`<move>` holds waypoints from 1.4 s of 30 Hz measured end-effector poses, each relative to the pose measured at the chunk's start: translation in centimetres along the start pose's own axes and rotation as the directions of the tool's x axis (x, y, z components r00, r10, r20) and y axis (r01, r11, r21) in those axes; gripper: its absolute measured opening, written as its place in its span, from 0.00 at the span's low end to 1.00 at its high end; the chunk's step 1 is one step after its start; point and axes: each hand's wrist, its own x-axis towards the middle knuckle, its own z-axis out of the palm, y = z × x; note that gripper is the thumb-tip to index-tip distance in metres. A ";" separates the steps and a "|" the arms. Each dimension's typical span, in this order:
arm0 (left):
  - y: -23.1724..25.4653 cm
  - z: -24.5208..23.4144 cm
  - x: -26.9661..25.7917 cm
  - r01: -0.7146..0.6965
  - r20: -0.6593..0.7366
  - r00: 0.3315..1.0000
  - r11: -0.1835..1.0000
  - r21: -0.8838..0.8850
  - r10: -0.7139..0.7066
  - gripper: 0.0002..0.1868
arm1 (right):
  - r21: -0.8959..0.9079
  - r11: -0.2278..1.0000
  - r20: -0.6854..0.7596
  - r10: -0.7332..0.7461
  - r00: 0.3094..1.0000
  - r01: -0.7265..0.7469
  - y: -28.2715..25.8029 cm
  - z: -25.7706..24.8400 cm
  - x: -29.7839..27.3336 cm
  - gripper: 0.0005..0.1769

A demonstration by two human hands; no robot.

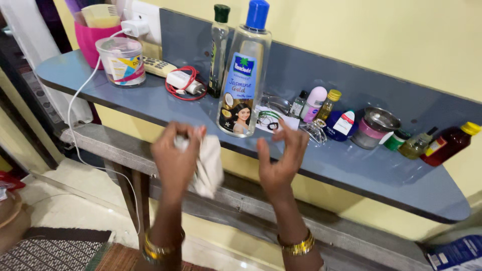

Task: The person wipes a plastic container, a clear bottle, and a blue box with a white cloth on a countertop. The person handles each item one at a time, rotating them to wipe different sides before placing them back on the counter.

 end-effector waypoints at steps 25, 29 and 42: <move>4.6 6.8 5.0 -0.419 0.123 0.898 0.906 -0.061 0.424 0.69 | -0.044 0.902 -0.013 -0.431 0.902 0.430 -5.3 -3.6 17.4 0.12; 3.4 8.4 4.6 -0.298 0.245 0.931 0.951 0.085 0.270 0.73 | 0.073 0.858 0.003 -0.510 0.860 0.508 -3.9 1.3 24.8 0.12; 2.3 8.8 4.3 -0.279 0.263 0.940 0.936 0.217 0.219 0.72 | 0.078 0.948 0.396 -0.314 0.863 0.309 -0.7 5.4 25.5 0.12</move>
